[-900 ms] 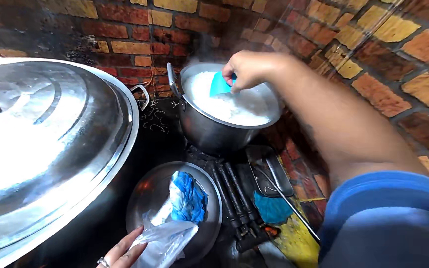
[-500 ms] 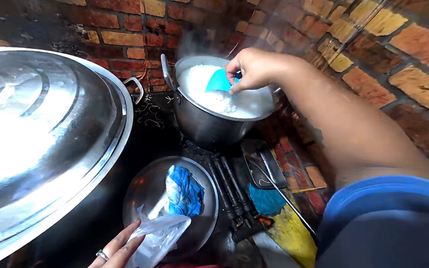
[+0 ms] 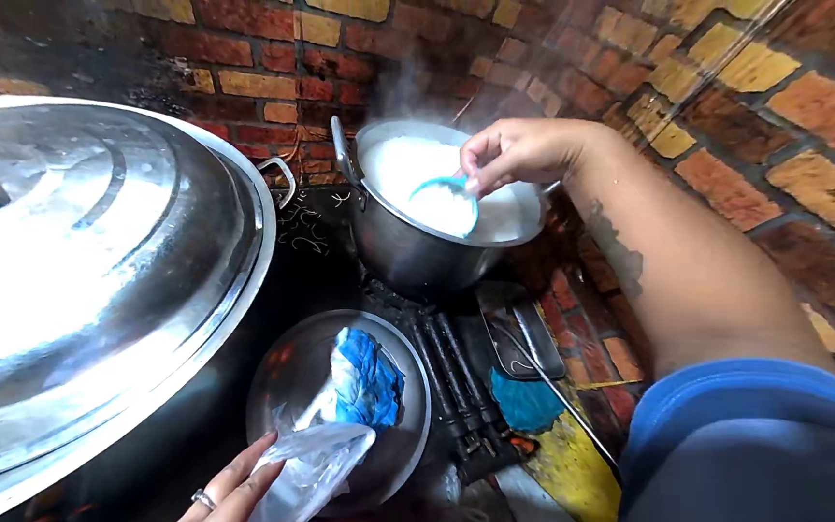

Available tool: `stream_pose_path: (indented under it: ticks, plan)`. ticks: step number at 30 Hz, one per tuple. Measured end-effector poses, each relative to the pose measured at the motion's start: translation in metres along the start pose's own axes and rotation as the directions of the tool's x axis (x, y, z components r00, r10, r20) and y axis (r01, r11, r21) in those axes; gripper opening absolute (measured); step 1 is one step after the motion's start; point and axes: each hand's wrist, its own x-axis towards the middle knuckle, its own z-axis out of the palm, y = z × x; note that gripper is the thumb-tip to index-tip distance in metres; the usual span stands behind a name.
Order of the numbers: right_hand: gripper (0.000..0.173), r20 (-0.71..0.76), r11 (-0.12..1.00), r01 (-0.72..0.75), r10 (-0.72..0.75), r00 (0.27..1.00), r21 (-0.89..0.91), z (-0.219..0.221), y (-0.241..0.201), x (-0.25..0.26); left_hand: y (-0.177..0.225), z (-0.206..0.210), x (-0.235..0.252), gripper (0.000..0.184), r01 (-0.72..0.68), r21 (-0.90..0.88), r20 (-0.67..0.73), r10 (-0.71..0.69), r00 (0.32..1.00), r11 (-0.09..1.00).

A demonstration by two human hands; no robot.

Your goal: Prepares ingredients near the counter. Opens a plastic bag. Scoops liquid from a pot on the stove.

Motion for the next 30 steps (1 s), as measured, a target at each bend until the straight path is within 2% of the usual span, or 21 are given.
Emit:
stream_pose_path:
  ticks: [2, 4, 6, 8, 10, 14, 20, 22, 26, 28, 30]
  plan:
    - [0.014, -0.134, 0.996, -0.037, 0.047, 0.99, 0.075, -0.014, 0.006, 0.012, 0.0, 0.001, 0.001, 0.045, 0.002, 0.007, -0.007, -0.002, 1.0, 1.0]
    - [0.012, -0.287, 0.998, -0.042, 0.052, 0.957, 0.044, -0.025, 0.014, 0.033, 0.001, 0.001, 0.002, 0.045, 0.005, 0.01, -0.003, -0.005, 1.0, 1.0]
    - [0.014, -0.364, 0.997, -0.076, 0.061, 0.929, -0.027, -0.029, 0.019, 0.054, 0.004, 0.002, 0.003, 0.045, 0.01, 0.016, 0.004, -0.01, 1.0, 1.0]
    - [0.014, -0.345, 0.99, -0.114, 0.079, 0.935, -0.082, -0.024, 0.017, 0.067, 0.006, 0.002, 0.003, 0.045, 0.011, 0.022, 0.013, -0.012, 1.0, 1.0]
    - [0.014, -0.263, 0.989, -0.114, 0.085, 0.961, -0.097, -0.014, 0.009, 0.07, 0.006, 0.002, 0.002, 0.045, 0.016, 0.025, 0.008, -0.016, 1.0, 1.0]
    - [0.017, -0.116, 0.997, -0.052, 0.044, 0.992, -0.063, -0.004, 0.002, 0.059, 0.004, -0.002, -0.004, 0.048, -0.002, 0.014, 0.0, 0.002, 1.0, 1.0]
    - [0.017, -0.025, 0.995, 0.074, -0.076, 0.997, -0.073, 0.01, 0.009, 0.034, 0.008, -0.014, -0.012, 0.052, -0.043, -0.018, -0.053, 0.042, 0.998, 0.999]
    - [0.017, -0.006, 0.993, 0.106, -0.107, 0.994, -0.057, 0.017, 0.009, 0.026, 0.012, -0.021, -0.014, 0.051, -0.076, -0.03, -0.091, 0.073, 0.993, 0.997]
    - [0.017, 0.005, 0.993, 0.121, -0.121, 0.993, -0.012, 0.025, 0.01, 0.011, 0.017, -0.045, -0.009, 0.053, -0.228, -0.08, -0.127, 0.217, 0.968, 0.97]
    - [0.016, -0.004, 0.994, 0.076, -0.076, 0.997, 0.074, 0.024, 0.011, 0.004, 0.021, -0.062, 0.001, 0.057, -0.29, -0.015, -0.16, 0.284, 0.945, 0.957]
    - [0.017, -0.069, 0.979, 0.005, 0.009, 0.998, 0.206, 0.024, 0.012, -0.005, 0.044, -0.085, 0.019, 0.061, -0.302, 0.018, -0.22, 0.298, 0.929, 0.953]
